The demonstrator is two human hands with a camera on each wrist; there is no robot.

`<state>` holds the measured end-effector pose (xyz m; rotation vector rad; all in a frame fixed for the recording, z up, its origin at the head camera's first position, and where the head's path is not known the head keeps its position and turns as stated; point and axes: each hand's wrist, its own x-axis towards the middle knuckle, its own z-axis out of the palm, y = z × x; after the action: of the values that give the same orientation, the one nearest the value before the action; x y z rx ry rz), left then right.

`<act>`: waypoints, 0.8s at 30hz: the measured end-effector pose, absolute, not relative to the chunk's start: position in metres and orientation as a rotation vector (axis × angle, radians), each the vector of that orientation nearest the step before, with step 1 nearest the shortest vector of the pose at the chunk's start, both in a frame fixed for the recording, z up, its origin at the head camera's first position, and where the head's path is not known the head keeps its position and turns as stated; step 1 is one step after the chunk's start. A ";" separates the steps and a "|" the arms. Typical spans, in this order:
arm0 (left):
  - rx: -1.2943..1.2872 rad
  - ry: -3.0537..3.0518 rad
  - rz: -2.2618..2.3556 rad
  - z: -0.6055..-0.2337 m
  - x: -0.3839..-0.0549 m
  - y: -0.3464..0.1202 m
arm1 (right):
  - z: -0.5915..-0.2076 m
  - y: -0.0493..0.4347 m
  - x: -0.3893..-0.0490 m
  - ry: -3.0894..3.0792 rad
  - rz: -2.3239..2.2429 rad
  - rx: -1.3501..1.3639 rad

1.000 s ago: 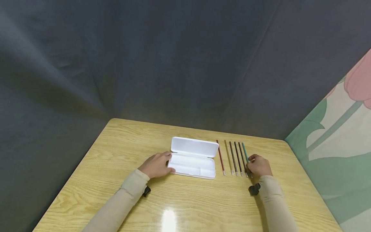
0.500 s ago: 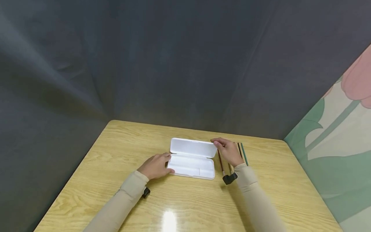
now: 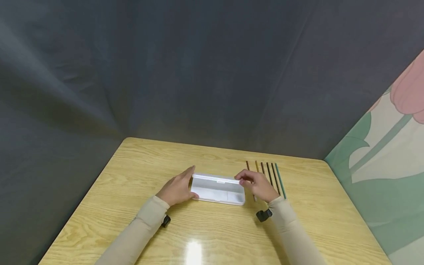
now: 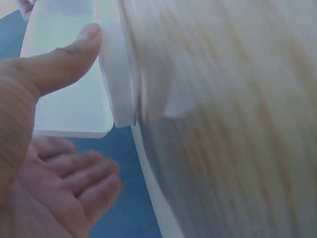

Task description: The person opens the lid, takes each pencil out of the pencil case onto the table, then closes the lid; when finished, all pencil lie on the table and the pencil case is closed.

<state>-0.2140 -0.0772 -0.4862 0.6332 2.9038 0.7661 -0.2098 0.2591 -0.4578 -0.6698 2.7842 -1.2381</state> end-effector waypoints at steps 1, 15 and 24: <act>0.681 2.888 0.777 -0.485 -0.214 -0.078 | -0.460 0.258 -0.208 2.803 -1.205 -0.702; 0.956 2.835 0.744 -0.474 -0.206 -0.082 | -0.490 0.238 -0.185 3.115 -0.834 -1.003; 0.985 2.888 0.609 -0.474 -0.203 -0.077 | -0.494 0.233 -0.181 3.203 -0.657 -1.157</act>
<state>-0.2032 -0.0767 -0.4744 0.9848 2.8884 0.6089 -0.1806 0.2334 -0.4937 -1.1573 3.2028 -0.6565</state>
